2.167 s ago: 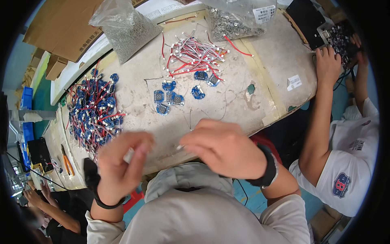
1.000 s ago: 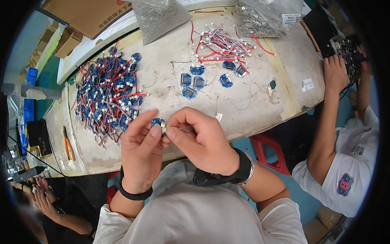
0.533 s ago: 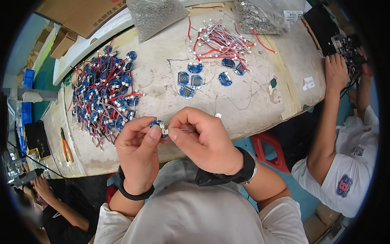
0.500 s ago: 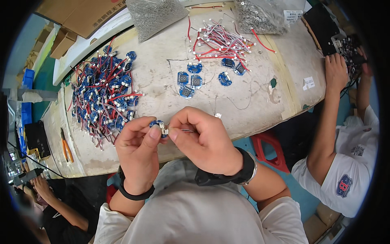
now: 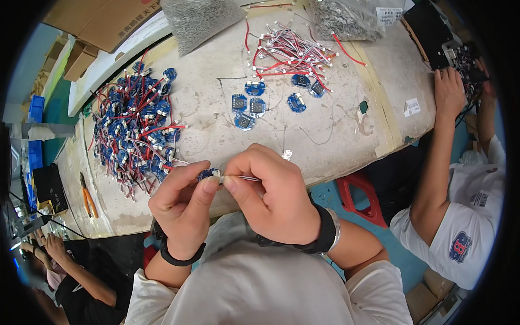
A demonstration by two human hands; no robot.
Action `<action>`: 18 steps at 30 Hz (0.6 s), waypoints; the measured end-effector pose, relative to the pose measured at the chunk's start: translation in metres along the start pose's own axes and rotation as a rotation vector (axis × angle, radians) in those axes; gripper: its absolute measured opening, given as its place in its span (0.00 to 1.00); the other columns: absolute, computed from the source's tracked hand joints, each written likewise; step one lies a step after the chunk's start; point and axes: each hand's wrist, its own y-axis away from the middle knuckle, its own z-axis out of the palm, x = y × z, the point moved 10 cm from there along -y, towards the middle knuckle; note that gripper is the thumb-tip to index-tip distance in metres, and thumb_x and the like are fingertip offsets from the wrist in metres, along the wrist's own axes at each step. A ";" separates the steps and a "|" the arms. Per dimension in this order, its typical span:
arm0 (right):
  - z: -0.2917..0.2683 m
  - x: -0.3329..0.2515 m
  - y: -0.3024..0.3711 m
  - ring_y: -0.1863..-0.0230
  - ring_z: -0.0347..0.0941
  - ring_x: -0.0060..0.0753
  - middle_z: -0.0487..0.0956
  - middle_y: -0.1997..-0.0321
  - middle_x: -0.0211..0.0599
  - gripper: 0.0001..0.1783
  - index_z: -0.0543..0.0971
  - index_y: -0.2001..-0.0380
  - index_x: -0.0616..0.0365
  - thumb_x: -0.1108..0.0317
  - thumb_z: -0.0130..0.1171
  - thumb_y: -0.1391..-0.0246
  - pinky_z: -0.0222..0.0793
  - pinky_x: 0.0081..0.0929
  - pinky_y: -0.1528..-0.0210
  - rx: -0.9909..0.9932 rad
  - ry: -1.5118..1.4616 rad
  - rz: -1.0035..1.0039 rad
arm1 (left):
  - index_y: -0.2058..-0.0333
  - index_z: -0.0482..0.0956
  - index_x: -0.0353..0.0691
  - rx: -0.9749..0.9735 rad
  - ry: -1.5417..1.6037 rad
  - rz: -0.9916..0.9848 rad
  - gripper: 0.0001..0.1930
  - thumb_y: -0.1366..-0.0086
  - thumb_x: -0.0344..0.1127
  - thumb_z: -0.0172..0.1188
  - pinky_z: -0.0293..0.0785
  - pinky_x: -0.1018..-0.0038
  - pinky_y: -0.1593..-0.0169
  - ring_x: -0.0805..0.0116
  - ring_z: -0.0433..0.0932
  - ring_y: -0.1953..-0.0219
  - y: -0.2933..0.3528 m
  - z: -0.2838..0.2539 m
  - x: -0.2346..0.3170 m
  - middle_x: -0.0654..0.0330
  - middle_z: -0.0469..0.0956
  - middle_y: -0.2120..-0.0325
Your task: Assembling electronic modules by connecting circuit boards, wires, and housing components.
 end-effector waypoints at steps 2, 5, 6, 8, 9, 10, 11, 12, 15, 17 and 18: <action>0.001 -0.001 0.003 0.81 0.60 0.20 0.66 0.79 0.33 0.02 0.70 0.76 0.62 0.79 0.51 0.56 0.55 0.17 0.81 0.013 0.017 -0.021 | 0.68 0.77 0.35 0.032 0.093 -0.001 0.09 0.50 0.26 0.61 0.59 0.85 0.80 0.80 0.68 0.80 0.001 0.000 -0.001 0.59 0.76 0.77; 0.001 -0.002 0.004 0.81 0.60 0.21 0.66 0.79 0.34 0.02 0.70 0.76 0.62 0.80 0.51 0.56 0.55 0.17 0.81 0.020 0.013 -0.018 | 0.68 0.77 0.35 -0.002 0.004 -0.009 0.09 0.51 0.26 0.61 0.59 0.84 0.80 0.80 0.68 0.81 0.002 0.000 0.003 0.60 0.76 0.77; 0.002 0.000 0.004 0.81 0.60 0.22 0.66 0.79 0.34 0.03 0.70 0.77 0.62 0.80 0.51 0.56 0.55 0.17 0.81 0.013 -0.010 0.007 | 0.68 0.77 0.35 -0.002 0.006 -0.011 0.09 0.51 0.26 0.61 0.59 0.84 0.80 0.80 0.68 0.81 0.002 0.000 0.002 0.60 0.76 0.77; 0.003 -0.002 0.007 0.81 0.61 0.22 0.66 0.79 0.34 0.03 0.70 0.77 0.62 0.80 0.51 0.57 0.56 0.17 0.81 0.022 0.007 -0.006 | 0.68 0.77 0.35 -0.008 0.001 0.079 0.09 0.51 0.26 0.61 0.58 0.84 0.81 0.80 0.67 0.81 0.001 0.002 0.009 0.60 0.75 0.78; 0.002 -0.004 0.008 0.81 0.61 0.23 0.66 0.79 0.35 0.03 0.70 0.77 0.62 0.81 0.51 0.57 0.56 0.17 0.81 0.030 0.022 -0.022 | 0.68 0.77 0.35 -0.008 -0.001 0.073 0.09 0.51 0.26 0.61 0.58 0.84 0.81 0.80 0.67 0.81 0.001 0.002 0.009 0.60 0.75 0.78; 0.002 -0.003 0.008 0.81 0.61 0.23 0.66 0.79 0.35 0.03 0.70 0.77 0.62 0.81 0.51 0.57 0.56 0.17 0.81 0.028 0.019 -0.017 | 0.67 0.76 0.34 -0.019 -0.034 0.069 0.09 0.50 0.26 0.60 0.60 0.85 0.80 0.80 0.68 0.81 0.001 0.003 0.010 0.60 0.76 0.77; 0.002 -0.001 0.006 0.81 0.61 0.22 0.67 0.79 0.34 0.02 0.70 0.76 0.62 0.80 0.51 0.56 0.57 0.17 0.80 0.023 0.004 0.005 | 0.67 0.76 0.34 -0.030 -0.065 0.068 0.09 0.49 0.26 0.60 0.62 0.85 0.78 0.80 0.69 0.80 0.001 0.004 0.011 0.60 0.76 0.77; 0.002 0.001 0.006 0.80 0.62 0.20 0.67 0.79 0.33 0.02 0.70 0.76 0.63 0.79 0.51 0.55 0.58 0.16 0.79 0.018 -0.011 0.026 | 0.67 0.76 0.34 -0.028 -0.065 0.067 0.09 0.49 0.26 0.60 0.62 0.85 0.78 0.80 0.69 0.80 0.002 0.003 0.010 0.60 0.76 0.77; 0.006 0.009 0.007 0.79 0.62 0.17 0.68 0.78 0.30 0.02 0.70 0.75 0.64 0.77 0.52 0.53 0.59 0.15 0.77 0.007 -0.308 0.049 | 0.63 0.73 0.30 -0.085 0.544 -0.206 0.10 0.45 0.23 0.55 0.70 0.84 0.67 0.78 0.73 0.72 0.004 0.013 -0.016 0.59 0.76 0.73; 0.008 0.014 0.004 0.78 0.62 0.15 0.68 0.78 0.28 0.03 0.70 0.75 0.64 0.76 0.52 0.52 0.59 0.14 0.76 -0.007 -0.404 0.108 | 0.63 0.73 0.29 -0.062 0.597 -0.259 0.10 0.46 0.22 0.55 0.70 0.84 0.66 0.79 0.73 0.72 0.003 0.014 -0.017 0.59 0.76 0.73; 0.012 0.020 0.004 0.78 0.62 0.14 0.68 0.77 0.27 0.03 0.70 0.74 0.64 0.75 0.52 0.51 0.59 0.14 0.75 -0.020 -0.501 0.171 | 0.62 0.72 0.29 -0.040 0.650 -0.316 0.11 0.46 0.22 0.55 0.70 0.84 0.66 0.79 0.73 0.71 0.005 0.016 -0.022 0.58 0.76 0.73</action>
